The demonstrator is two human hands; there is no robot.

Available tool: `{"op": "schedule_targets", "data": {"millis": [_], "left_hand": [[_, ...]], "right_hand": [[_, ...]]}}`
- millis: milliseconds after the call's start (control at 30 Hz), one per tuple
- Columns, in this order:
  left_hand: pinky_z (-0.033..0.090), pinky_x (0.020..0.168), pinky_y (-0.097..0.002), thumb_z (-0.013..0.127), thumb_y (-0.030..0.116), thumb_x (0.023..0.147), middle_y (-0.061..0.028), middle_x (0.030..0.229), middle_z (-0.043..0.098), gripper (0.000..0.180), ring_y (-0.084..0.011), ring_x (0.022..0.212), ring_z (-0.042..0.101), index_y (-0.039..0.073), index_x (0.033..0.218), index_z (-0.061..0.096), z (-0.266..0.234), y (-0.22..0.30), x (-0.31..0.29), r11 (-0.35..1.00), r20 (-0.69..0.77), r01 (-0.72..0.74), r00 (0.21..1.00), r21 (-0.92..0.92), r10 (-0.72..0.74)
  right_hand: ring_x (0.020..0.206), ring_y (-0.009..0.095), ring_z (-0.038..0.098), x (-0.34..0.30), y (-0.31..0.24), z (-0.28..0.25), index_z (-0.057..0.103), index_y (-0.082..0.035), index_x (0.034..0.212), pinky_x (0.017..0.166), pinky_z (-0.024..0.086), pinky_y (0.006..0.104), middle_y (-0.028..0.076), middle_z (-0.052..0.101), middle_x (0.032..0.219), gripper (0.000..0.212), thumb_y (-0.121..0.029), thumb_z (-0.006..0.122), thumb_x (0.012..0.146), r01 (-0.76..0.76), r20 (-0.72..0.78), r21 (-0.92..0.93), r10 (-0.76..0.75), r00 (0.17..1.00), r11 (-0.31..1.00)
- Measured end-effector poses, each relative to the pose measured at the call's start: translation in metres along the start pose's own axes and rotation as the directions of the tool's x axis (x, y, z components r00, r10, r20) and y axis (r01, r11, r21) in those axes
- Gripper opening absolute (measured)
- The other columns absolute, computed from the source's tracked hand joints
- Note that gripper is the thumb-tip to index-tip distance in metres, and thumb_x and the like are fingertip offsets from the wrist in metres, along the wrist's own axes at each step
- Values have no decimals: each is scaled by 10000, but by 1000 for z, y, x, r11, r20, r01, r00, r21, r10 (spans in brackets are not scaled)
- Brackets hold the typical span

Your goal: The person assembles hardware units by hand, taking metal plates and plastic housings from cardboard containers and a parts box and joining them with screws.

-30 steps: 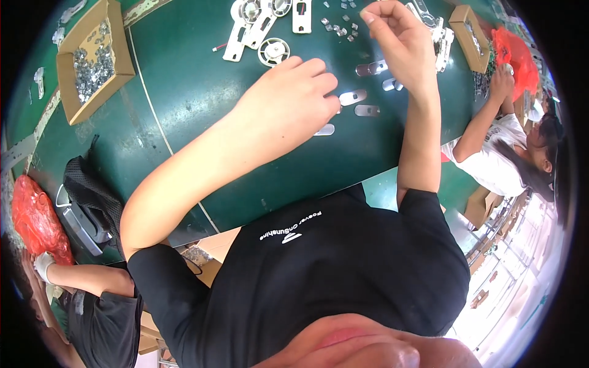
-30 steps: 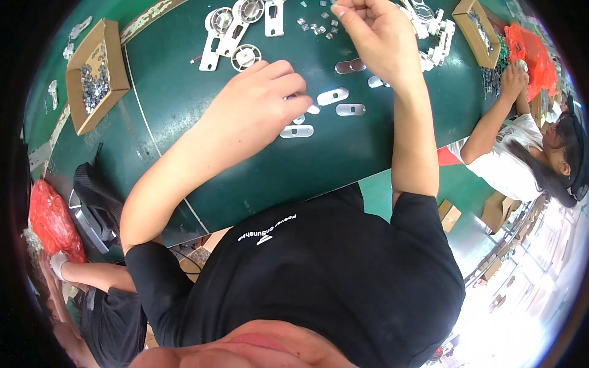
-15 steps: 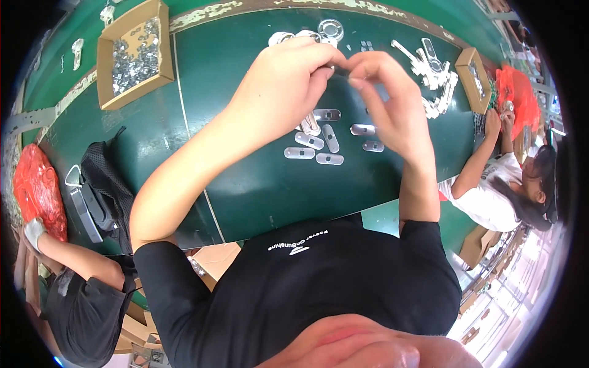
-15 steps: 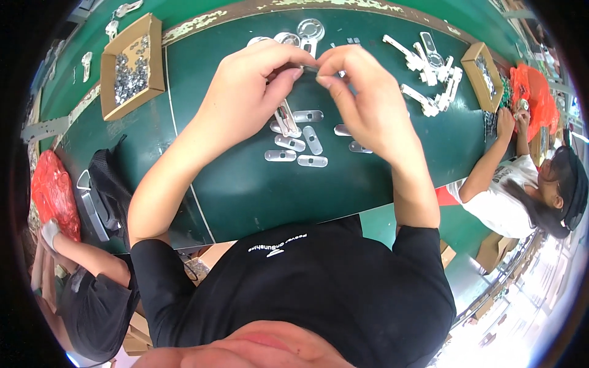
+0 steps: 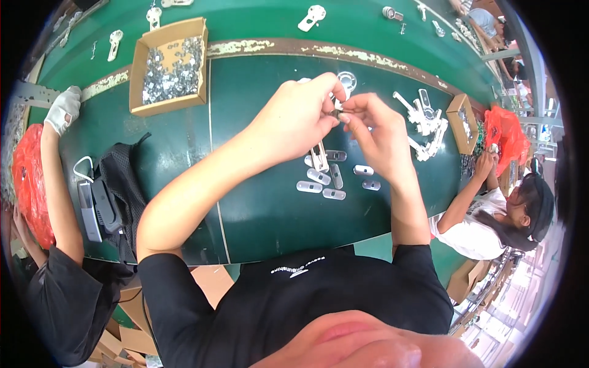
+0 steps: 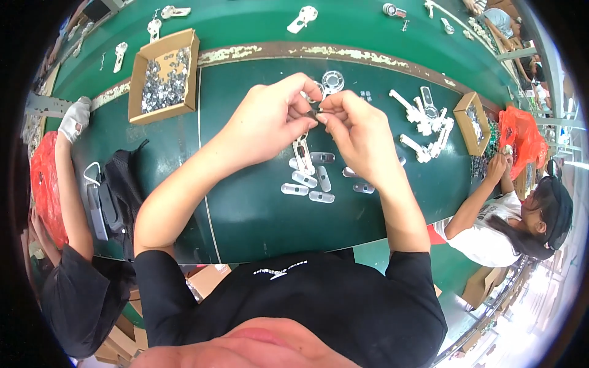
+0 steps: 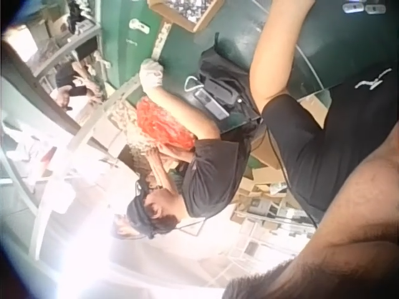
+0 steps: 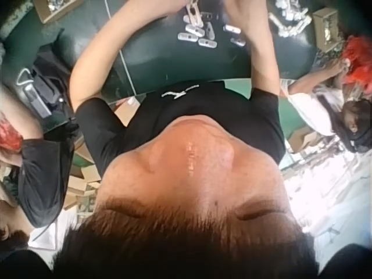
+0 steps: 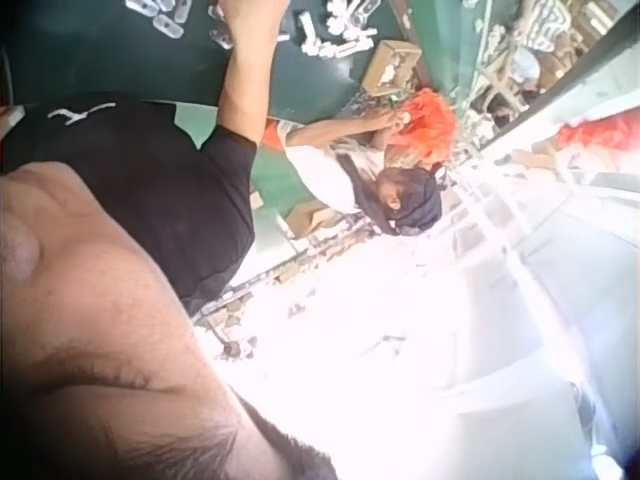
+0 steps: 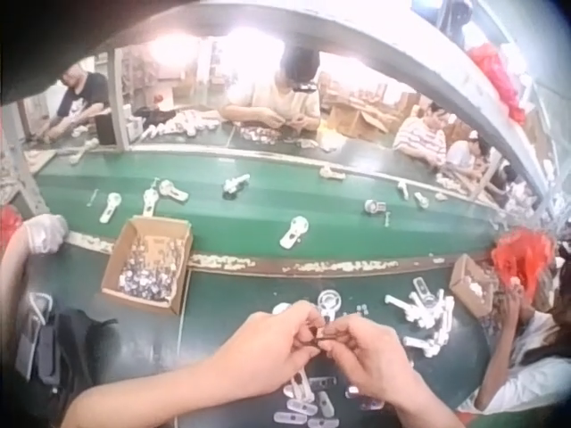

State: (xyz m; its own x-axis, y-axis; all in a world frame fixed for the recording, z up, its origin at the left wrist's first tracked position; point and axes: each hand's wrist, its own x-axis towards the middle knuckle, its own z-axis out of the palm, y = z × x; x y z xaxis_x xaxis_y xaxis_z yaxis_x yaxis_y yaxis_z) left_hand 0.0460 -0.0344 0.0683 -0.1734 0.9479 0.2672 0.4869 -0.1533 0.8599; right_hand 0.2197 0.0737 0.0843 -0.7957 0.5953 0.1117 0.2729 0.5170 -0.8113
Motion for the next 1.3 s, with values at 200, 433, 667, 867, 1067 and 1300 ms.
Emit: {"op": "schedule_targets", "data": {"millis": [200, 433, 667, 867, 1067, 1300], "left_hand": [[585, 808, -273, 765, 50, 934, -75, 953, 739, 255, -112, 896, 706, -15, 1137, 626, 1, 4, 9, 831, -2, 252, 957, -495, -291], [566, 817, -263, 715, 43, 976, -72, 1005, 704, 153, -121, 909, 667, -17, 1104, 655, 5, -25, 20, 560, -193, 33, 920, -828, -340], [579, 995, -367, 622, 160, 1053, -58, 1009, 637, 171, -165, 986, 656, 19, 1117, 550, -21, -81, 33, 589, -275, 43, 855, -807, -439], [608, 952, -379, 562, 172, 1072, -157, 1107, 690, 180, -252, 1024, 719, 0, 1121, 541, -35, -79, 34, 528, -138, 179, 852, -830, -505], [610, 951, -392, 524, 169, 1081, -220, 1186, 691, 262, -289, 1048, 729, -44, 1233, 527, -37, -89, 33, 526, -103, 205, 861, -825, -499], [578, 1003, -430, 447, 269, 1123, -232, 1228, 684, 391, -326, 1116, 707, -58, 1310, 550, -41, -99, 33, 446, -34, 178, 904, -877, -427]], "right_hand": [[710, 95, 653, 13, 15, -7, 651, 26, 1056, 604, 533, 230, 64, 708, 888, 70, -15, 655, 999, -121, 62, 469, 104, 993, 875], [809, 221, 738, 58, 1, 12, 650, 65, 1081, 735, 634, 338, 145, 719, 945, 172, -96, 637, 1023, -192, 110, 698, 162, 981, 690], [902, 170, 730, 164, 29, -17, 656, 30, 1257, 716, 586, 282, 116, 747, 1098, 386, -268, 664, 1012, -66, -64, 115, 74, 995, 991], [905, 175, 689, 253, 111, -23, 657, 24, 1295, 759, 552, 314, 112, 737, 1063, 564, -397, 753, 932, -83, 4, -492, 98, 995, 867], [757, 113, 636, 249, 86, -3, 707, -7, 1086, 668, 504, 267, 14, 700, 866, 282, -248, 761, 951, 22, 91, -88, -14, 996, 996], [617, 54, 534, 210, 1, 0, 642, 0, 1253, 496, 378, 206, 25, 672, 906, 359, 4, 750, 910, -109, 287, 472, -36, 957, 875]]}}
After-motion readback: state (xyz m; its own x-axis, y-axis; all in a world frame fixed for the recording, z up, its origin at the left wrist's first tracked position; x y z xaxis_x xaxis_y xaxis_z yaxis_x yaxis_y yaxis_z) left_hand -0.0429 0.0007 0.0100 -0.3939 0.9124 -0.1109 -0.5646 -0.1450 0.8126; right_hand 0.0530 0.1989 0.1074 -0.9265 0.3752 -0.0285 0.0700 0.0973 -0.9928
